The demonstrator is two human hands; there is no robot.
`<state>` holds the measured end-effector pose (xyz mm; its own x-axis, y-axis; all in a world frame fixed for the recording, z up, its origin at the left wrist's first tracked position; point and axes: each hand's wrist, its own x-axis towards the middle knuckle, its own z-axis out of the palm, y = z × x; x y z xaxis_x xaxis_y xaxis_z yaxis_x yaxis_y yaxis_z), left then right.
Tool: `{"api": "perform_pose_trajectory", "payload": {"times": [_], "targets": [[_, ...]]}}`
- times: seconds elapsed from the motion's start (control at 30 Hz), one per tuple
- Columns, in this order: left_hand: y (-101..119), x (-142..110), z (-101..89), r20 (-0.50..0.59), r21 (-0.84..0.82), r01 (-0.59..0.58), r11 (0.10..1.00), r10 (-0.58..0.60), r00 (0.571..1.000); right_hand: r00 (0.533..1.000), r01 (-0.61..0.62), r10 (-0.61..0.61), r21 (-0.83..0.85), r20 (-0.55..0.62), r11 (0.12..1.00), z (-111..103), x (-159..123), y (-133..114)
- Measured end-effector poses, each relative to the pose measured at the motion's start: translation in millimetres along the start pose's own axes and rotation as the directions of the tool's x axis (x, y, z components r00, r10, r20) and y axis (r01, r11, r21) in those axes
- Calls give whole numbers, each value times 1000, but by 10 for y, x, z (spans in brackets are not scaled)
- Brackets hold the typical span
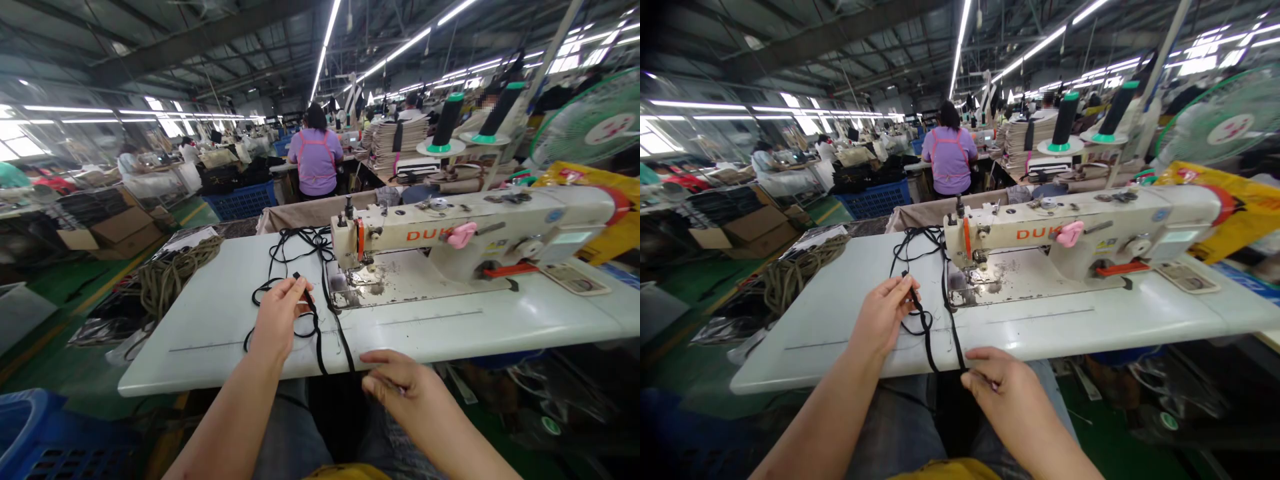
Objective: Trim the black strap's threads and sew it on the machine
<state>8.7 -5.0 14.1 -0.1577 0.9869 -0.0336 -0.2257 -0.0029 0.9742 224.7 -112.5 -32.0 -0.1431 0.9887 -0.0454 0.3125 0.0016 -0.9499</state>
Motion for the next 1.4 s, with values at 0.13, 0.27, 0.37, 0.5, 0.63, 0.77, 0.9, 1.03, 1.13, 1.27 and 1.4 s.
{"api": "perform_pose_trajectory", "payload": {"times": [0.13,0.27,0.37,0.5,0.63,0.77,0.9,1.03,1.13,1.27,1.4], "targets": [[5,-164,36,101,72,45,996,-52,994,972,134,-112,94,-208,987,142,220,-223],[-38,-310,58,200,171,35,985,-70,977,995,96,-90,249,-35,964,255,392,-239],[-93,-360,27,212,252,25,967,-80,974,995,34,-64,354,72,935,296,438,-143],[-198,-373,-16,194,292,42,955,-102,976,994,-6,-29,308,109,951,266,373,-60],[-329,-384,-8,154,257,63,964,-105,983,992,-103,76,308,99,946,211,255,-66],[-422,-402,26,155,227,99,969,-136,979,985,-170,149,309,90,936,191,169,-9],[-449,-426,42,208,175,165,971,-200,957,982,-188,173,294,76,937,179,127,132],[-447,-457,48,224,194,206,959,-248,943,988,-155,151,285,38,946,189,122,205],[-458,-479,62,220,226,204,952,-254,942,995,-63,80,229,-65,971,200,133,140],[-485,-506,86,227,294,178,939,-249,941,986,38,-39,-9,-162,999,198,152,-40],[-495,-540,114,246,382,86,920,-191,950,971,109,-151,-217,-186,970,201,187,-124]]}}
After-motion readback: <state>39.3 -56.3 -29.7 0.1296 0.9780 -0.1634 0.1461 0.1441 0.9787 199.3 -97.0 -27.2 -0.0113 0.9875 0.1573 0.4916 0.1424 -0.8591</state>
